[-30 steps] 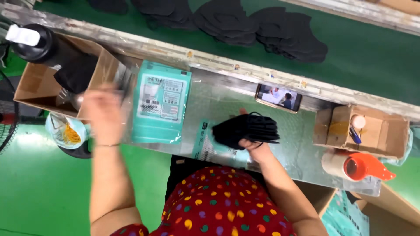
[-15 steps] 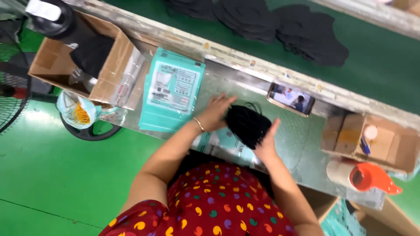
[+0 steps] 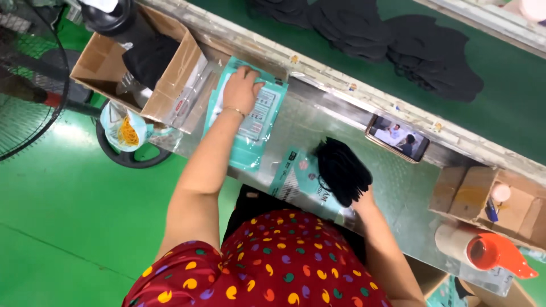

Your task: The person packs black face masks into teal plastic pouches at a workbench, pressing the masks into each bag and folding the pouch closed, then sets finished pouches aside and reaches for more masks from a box.

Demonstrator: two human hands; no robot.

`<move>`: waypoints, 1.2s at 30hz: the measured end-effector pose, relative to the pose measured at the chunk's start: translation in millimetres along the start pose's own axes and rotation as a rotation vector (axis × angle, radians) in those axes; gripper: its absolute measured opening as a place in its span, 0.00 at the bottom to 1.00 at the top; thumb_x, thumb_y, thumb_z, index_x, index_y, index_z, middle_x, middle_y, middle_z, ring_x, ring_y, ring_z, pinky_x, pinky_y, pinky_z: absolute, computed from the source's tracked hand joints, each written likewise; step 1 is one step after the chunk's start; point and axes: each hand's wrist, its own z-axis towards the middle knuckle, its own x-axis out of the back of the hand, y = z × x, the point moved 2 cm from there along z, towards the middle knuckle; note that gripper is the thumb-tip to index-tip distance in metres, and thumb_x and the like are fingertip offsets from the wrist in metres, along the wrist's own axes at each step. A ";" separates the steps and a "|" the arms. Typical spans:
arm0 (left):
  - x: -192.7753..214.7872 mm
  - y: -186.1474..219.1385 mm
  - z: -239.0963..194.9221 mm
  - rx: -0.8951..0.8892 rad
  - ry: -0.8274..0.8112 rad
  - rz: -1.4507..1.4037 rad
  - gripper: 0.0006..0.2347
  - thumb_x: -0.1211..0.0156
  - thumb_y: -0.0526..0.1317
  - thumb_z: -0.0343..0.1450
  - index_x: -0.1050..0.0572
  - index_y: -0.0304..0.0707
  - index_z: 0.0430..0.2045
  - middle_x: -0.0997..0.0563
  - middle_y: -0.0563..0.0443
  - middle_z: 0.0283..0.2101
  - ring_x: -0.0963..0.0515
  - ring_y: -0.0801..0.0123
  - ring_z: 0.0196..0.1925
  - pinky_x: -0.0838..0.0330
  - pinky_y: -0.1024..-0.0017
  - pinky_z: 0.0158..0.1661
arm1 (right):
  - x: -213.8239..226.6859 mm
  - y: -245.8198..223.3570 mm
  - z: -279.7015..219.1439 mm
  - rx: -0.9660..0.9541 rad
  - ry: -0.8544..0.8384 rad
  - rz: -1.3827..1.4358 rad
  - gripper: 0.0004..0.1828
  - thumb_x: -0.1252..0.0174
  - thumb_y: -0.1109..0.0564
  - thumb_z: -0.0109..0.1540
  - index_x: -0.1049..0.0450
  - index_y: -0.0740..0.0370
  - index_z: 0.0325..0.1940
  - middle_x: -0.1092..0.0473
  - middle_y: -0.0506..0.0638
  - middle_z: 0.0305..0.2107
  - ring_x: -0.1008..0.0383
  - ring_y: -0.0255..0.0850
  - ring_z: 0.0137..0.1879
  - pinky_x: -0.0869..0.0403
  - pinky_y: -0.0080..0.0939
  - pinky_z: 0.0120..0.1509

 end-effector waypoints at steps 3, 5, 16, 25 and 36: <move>2.4 -8.8 13.6 0.114 -0.135 -0.119 0.11 0.33 0.41 0.69 0.22 0.40 0.42 0.26 0.38 0.51 0.23 0.41 0.49 0.27 0.52 0.48 | 1.0 4.5 27.1 0.063 0.051 -0.010 0.19 0.41 0.53 0.60 0.22 0.59 0.54 0.24 0.55 0.48 0.26 0.54 0.56 0.29 0.50 0.65; -0.9 -12.2 -3.7 0.026 -0.028 -0.242 0.12 0.30 0.38 0.69 0.23 0.41 0.44 0.27 0.40 0.51 0.22 0.43 0.50 0.26 0.55 0.49 | 18.4 -24.8 35.8 -0.249 -0.059 0.004 0.20 0.38 0.50 0.58 0.21 0.59 0.53 0.24 0.55 0.45 0.25 0.51 0.54 0.29 0.47 0.63; -5.5 -7.4 -2.8 0.031 -0.099 -0.250 0.07 0.33 0.37 0.68 0.24 0.37 0.34 0.24 0.39 0.44 0.23 0.44 0.47 0.28 0.55 0.48 | -4.4 -1.7 -6.7 0.255 0.248 -0.156 0.24 0.38 0.59 0.57 0.26 0.64 0.58 0.27 0.58 0.52 0.28 0.55 0.61 0.32 0.54 0.68; 17.5 155.0 -71.1 -0.911 -0.341 -0.312 0.05 0.43 0.36 0.67 0.25 0.42 0.34 0.25 0.52 0.45 0.25 0.60 0.49 0.28 0.62 0.52 | 4.8 -0.1 4.4 -0.718 0.186 1.300 0.18 0.33 0.62 0.62 0.24 0.66 0.56 0.25 0.50 0.48 0.24 0.40 0.51 0.25 0.42 0.57; 58.4 196.1 -28.7 -0.511 -0.106 -0.619 0.22 0.32 0.47 0.60 0.24 0.36 0.45 0.29 0.37 0.55 0.29 0.44 0.57 0.35 0.53 0.57 | 12.7 -21.7 8.2 -0.473 0.151 0.801 0.19 0.37 0.59 0.62 0.25 0.63 0.57 0.25 0.49 0.48 0.26 0.38 0.53 0.27 0.39 0.59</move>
